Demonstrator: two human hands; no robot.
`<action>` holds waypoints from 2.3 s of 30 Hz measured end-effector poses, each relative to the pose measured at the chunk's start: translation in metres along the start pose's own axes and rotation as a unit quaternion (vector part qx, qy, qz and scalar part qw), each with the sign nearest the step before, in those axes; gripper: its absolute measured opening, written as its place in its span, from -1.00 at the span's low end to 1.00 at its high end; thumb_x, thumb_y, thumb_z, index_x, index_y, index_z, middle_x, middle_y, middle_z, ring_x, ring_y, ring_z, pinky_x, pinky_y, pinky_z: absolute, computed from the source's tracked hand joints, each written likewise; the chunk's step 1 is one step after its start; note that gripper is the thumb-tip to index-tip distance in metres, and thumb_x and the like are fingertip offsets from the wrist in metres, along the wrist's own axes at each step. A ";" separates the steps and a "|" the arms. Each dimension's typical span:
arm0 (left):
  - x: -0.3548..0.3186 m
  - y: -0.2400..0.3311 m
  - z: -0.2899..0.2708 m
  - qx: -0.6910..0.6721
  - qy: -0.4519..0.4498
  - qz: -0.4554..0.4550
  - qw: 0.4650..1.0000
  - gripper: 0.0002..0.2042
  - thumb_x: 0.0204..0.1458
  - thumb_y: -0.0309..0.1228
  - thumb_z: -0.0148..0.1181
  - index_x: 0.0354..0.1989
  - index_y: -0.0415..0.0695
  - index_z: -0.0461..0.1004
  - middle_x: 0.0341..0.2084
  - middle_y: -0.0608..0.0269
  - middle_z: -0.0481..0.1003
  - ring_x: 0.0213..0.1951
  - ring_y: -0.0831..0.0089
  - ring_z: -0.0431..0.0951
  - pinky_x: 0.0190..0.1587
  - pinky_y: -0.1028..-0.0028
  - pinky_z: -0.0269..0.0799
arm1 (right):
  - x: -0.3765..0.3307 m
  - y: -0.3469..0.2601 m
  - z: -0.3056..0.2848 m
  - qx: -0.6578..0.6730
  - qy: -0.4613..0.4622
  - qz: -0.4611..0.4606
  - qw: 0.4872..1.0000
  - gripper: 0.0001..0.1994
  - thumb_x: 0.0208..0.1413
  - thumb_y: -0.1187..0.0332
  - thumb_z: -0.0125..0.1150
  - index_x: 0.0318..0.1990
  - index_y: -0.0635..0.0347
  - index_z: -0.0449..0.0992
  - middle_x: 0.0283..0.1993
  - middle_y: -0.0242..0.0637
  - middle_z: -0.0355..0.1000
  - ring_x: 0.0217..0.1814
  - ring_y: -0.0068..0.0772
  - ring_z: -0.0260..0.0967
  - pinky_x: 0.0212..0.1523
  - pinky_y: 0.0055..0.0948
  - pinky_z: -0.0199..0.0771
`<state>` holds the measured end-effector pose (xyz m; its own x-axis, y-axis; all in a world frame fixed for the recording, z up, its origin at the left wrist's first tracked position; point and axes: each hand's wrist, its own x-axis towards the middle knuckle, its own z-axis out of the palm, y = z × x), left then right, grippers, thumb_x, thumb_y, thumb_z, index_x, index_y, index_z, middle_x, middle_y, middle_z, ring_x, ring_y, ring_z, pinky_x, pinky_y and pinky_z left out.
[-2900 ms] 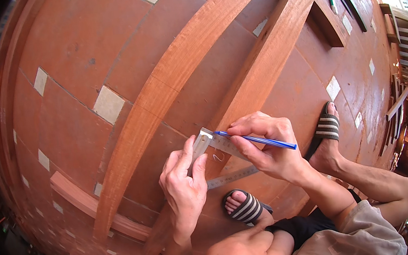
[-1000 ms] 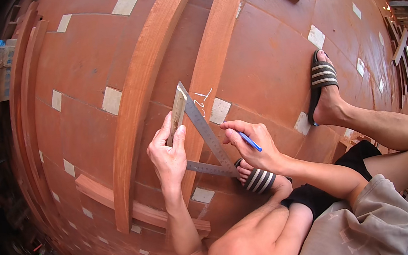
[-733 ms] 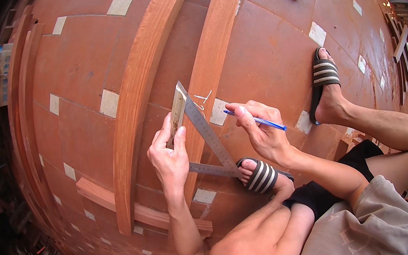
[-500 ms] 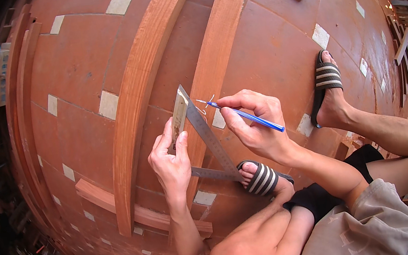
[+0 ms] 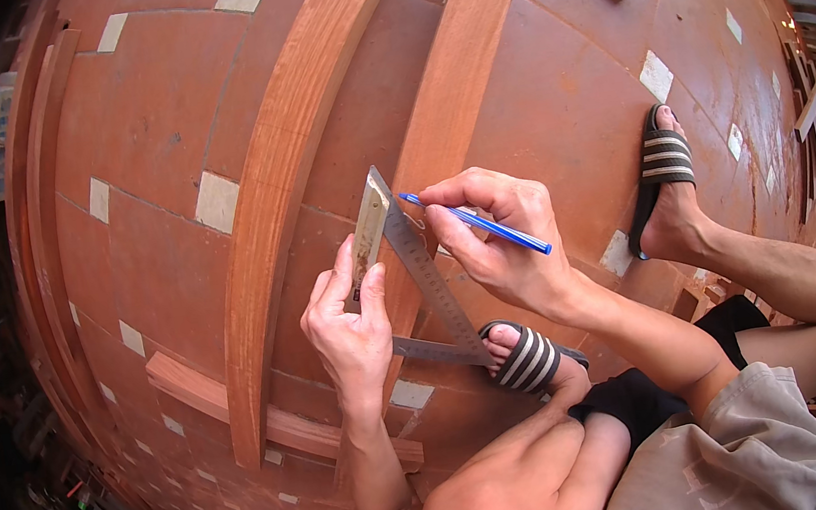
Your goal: The person sits on the floor and uses a try square and a blue pen to mark measurements and lines on several wooden planks. They measure, mark, and reposition the planks repeatedly to prepare them for cutting.
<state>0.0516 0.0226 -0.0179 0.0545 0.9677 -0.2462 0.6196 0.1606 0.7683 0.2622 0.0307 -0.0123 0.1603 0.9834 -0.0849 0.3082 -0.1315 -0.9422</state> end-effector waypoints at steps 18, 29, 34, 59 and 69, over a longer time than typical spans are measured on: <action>-0.001 0.002 0.000 0.013 0.002 -0.001 1.000 -0.59 0.27 -0.46 0.42 0.27 -0.30 0.63 -0.34 -0.05 0.63 -0.33 0.20 0.68 -0.24 0.24 0.55 | 0.004 -0.002 -0.002 -0.021 -0.019 -0.010 1.000 -0.86 0.25 0.50 0.43 -0.09 0.34 0.76 -0.28 -0.12 0.68 -0.28 -0.33 0.64 -0.23 -0.40 0.60; -0.003 0.001 0.000 -0.022 0.010 -0.014 1.000 -0.60 0.30 -0.44 0.39 0.29 -0.26 0.63 -0.33 0.05 0.63 -0.29 0.41 0.60 -0.17 0.33 0.53 | -0.002 -0.007 -0.008 -0.031 -0.054 -0.020 0.998 -0.85 0.11 0.46 0.41 -0.22 0.38 0.74 -0.33 0.05 0.65 -0.31 -0.01 0.65 -0.25 -0.20 0.64; -0.002 -0.001 0.000 0.003 0.010 -0.011 1.000 -0.60 0.29 -0.42 0.40 0.28 -0.25 0.64 -0.33 0.04 0.64 -0.29 0.40 0.62 -0.16 0.33 0.54 | -0.001 -0.010 -0.013 -0.063 -0.078 -0.043 0.994 -0.85 0.11 0.44 0.37 -0.27 0.38 0.73 -0.43 0.06 0.62 -0.37 0.01 0.66 -0.29 -0.20 0.65; -0.133 0.036 -0.089 -0.470 0.129 0.222 0.844 -0.42 0.39 -0.15 0.32 0.44 -0.25 0.39 0.08 0.12 0.39 0.00 0.35 0.40 -0.02 0.36 0.39 | 0.073 -0.002 -0.085 -0.010 -0.134 0.039 0.990 -0.68 0.43 0.29 0.29 0.07 0.41 0.73 -0.17 -0.22 0.75 -0.20 -0.60 0.57 -0.18 -0.52 0.57; -0.088 0.021 0.077 0.113 0.212 0.087 0.967 -0.52 -0.06 -0.55 0.53 0.13 -0.08 0.72 -0.12 0.25 0.58 -0.15 0.20 0.58 -0.06 0.18 0.49 | 0.073 -0.003 -0.094 -0.039 -0.171 0.070 0.982 -0.66 0.45 0.31 0.31 0.14 0.46 0.68 -0.05 -0.08 0.74 0.03 -0.38 0.68 0.13 -0.40 0.67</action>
<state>0.1199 -0.0736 -0.0253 -0.1230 0.9767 0.1761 0.7877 -0.0118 0.6159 0.3612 0.0911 0.0145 -0.1132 0.9379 -0.3280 0.3790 -0.2644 -0.8868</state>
